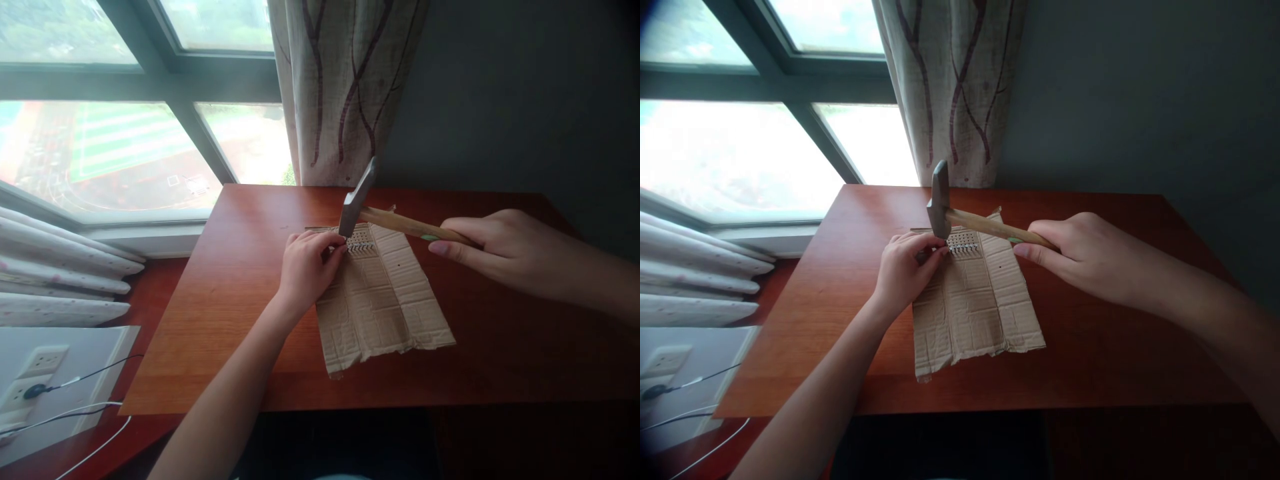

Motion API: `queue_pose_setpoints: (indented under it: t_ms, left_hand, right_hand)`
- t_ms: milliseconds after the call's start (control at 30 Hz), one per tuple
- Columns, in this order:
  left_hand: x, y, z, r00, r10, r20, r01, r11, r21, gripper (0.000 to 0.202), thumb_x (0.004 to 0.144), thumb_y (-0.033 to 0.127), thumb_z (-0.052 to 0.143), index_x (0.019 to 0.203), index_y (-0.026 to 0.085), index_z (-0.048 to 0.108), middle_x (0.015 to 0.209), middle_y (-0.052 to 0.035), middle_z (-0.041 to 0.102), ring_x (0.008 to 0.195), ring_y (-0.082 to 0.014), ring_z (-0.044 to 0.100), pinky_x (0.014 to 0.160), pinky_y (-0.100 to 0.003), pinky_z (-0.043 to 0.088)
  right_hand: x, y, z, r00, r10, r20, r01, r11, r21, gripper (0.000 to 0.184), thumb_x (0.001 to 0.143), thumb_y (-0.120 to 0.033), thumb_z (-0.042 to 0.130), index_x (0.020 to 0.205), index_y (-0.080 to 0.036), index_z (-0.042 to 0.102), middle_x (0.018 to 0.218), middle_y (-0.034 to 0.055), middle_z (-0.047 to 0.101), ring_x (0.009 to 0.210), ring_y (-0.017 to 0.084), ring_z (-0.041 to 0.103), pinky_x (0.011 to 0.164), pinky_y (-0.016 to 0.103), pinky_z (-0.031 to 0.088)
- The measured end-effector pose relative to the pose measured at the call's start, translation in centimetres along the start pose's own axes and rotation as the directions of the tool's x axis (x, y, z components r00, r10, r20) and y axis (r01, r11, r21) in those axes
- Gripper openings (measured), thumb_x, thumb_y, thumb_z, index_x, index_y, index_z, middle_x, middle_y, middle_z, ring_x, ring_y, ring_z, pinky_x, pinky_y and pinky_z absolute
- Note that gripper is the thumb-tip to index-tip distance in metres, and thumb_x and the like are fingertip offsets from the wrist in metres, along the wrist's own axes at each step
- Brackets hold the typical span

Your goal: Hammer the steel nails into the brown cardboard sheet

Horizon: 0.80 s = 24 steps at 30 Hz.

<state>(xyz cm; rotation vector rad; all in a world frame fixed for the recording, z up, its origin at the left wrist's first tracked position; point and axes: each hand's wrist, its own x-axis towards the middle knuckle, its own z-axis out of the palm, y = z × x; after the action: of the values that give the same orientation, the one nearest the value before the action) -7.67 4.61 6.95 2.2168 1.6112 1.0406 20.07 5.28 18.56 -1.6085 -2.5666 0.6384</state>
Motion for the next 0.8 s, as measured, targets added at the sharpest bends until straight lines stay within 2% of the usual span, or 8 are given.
queue_pose_setpoints:
  t_ms: [100,267,433,600,800]
  left_hand:
    - [0.01,-0.01,-0.01,1.000,0.002,-0.005,-0.002,1.000,-0.011,0.005,0.090,0.025,0.066,0.090,0.024,0.072,0.084,0.0006,0.076,0.083,-0.0200,0.069,0.080,-0.035,0.044]
    - [-0.02,-0.02,0.00,1.000,0.001,0.007,-0.001,1.000,-0.002,0.006,0.090,0.024,0.065,0.090,0.024,0.072,0.082,0.0009,0.075,0.082,-0.0203,0.069,0.078,-0.035,0.042]
    - [0.00,-0.03,0.05,1.000,0.003,-0.007,-0.003,1.000,-0.016,0.006,0.091,0.026,0.066,0.090,0.023,0.071,0.082,0.0007,0.075,0.082,-0.0201,0.069,0.081,-0.035,0.043]
    - [0.04,0.04,-0.03,1.000,-0.008,0.010,0.008,1.000,-0.005,0.007,0.090,0.025,0.064,0.090,0.024,0.071,0.082,0.0008,0.075,0.083,-0.0200,0.068,0.080,-0.035,0.043]
    - [-0.02,-0.02,-0.01,1.000,-0.006,0.008,0.006,1.000,-0.013,0.007,0.091,0.027,0.064,0.090,0.024,0.071,0.082,0.0003,0.075,0.082,-0.0203,0.068,0.081,-0.035,0.044]
  right_hand:
    - [0.01,-0.16,0.00,1.000,0.008,-0.024,-0.008,1.000,-0.001,0.052,0.095,-0.067,0.046,0.066,-0.023,0.048,0.053,-0.0021,0.048,0.049,0.014,0.045,0.053,0.031,0.027]
    - [-0.20,-0.23,0.41,1.000,0.012,0.001,-0.012,1.000,0.019,0.052,0.094,-0.067,0.047,0.066,-0.023,0.048,0.054,-0.0024,0.049,0.049,0.013,0.043,0.053,0.031,0.027]
    - [-0.30,-0.24,0.49,0.999,0.037,-0.040,-0.037,0.999,0.009,0.054,0.094,-0.070,0.044,0.067,-0.023,0.047,0.052,-0.0024,0.046,0.048,0.014,0.044,0.052,0.031,0.027]
    - [-0.31,-0.43,0.74,1.000,0.007,-0.018,-0.006,1.000,0.019,0.054,0.095,-0.068,0.045,0.066,-0.023,0.047,0.052,-0.0027,0.048,0.048,0.013,0.044,0.052,0.030,0.028]
    - [-0.46,-0.47,0.84,0.998,0.015,-0.055,-0.015,1.000,0.013,0.053,0.095,-0.069,0.044,0.068,-0.023,0.051,0.052,-0.0026,0.048,0.048,0.014,0.044,0.051,0.030,0.027]
